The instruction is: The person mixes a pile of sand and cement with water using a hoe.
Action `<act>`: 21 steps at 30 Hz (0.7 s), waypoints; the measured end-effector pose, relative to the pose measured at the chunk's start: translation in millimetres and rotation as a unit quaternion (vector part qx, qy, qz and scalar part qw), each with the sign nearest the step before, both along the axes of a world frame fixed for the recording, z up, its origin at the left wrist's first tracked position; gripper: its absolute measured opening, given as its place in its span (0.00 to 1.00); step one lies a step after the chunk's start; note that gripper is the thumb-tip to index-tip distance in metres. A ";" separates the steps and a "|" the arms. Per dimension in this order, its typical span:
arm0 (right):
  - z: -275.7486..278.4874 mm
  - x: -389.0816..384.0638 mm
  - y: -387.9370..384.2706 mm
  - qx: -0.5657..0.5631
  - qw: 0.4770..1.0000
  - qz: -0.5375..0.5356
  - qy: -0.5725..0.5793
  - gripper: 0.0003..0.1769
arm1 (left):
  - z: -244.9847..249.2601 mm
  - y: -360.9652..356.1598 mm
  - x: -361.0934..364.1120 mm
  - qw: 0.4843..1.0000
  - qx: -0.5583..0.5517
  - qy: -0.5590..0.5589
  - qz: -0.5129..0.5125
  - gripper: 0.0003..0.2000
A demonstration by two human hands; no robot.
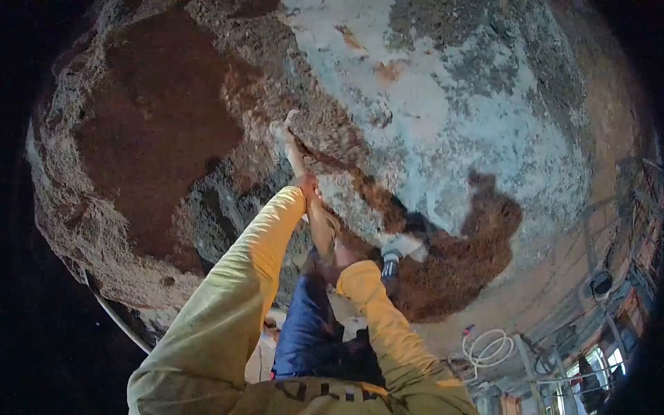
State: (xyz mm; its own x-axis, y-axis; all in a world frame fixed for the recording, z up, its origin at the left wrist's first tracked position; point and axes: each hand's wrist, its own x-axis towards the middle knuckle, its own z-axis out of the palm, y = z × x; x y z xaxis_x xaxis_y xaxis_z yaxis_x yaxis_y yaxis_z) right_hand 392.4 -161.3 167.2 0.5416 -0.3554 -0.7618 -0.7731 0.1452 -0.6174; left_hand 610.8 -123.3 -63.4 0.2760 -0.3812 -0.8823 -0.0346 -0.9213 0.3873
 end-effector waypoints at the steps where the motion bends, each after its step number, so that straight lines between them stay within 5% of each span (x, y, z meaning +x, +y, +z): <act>1: -15.1 -8.1 13.1 -0.057 0.996 0.055 0.035 0.32 | -1.0 4.2 -11.3 0.999 -0.021 0.021 0.027 0.13; 5: 5.3 -31.9 -40.1 0.005 0.983 0.157 0.095 0.33 | -5.6 9.6 -53.8 0.986 -0.104 0.081 0.101 0.13; 8: 31.2 -61.0 -111.3 0.006 0.969 0.238 0.067 0.34 | -2.8 -14.6 -83.1 0.966 -0.253 -0.024 0.038 0.14; 10: 41.8 -99.8 -158.6 -0.005 0.964 0.263 0.028 0.35 | 12.1 -60.8 -104.4 0.899 -0.063 0.222 0.372 0.11; 11: 29.8 -137.8 -165.4 -0.041 0.968 0.249 0.013 0.35 | 0.8 -64.9 -117.3 0.838 -0.087 0.261 0.472 0.15; 14: 58.6 -267.9 -205.1 0.029 0.973 0.225 0.030 0.31 | 106.0 -135.8 -189.7 0.819 -0.079 0.307 0.478 0.12; 15: 88.3 -327.4 -205.8 -0.056 0.943 0.306 0.121 0.26 | 65.2 -146.6 -201.4 0.775 -0.100 0.366 0.505 0.13; 17: 140.4 -427.8 -168.3 -0.172 0.927 0.242 0.228 0.23 | 164.4 -198.1 -306.3 0.790 -0.075 0.424 0.437 0.12; 18: 151.6 -463.4 -148.8 -0.217 0.942 0.093 0.239 0.24 | 212.9 -224.3 -356.8 0.801 -0.027 0.416 0.429 0.12; 20: 183.2 -516.6 -119.6 -0.221 0.901 -0.016 0.373 0.29 | 160.3 -242.1 -424.4 0.670 -0.095 0.624 0.390 0.10; 21: 185.0 -541.1 -113.8 -0.201 0.870 -0.018 0.449 0.29 | 179.6 -251.3 -458.2 0.672 -0.101 0.625 0.384 0.10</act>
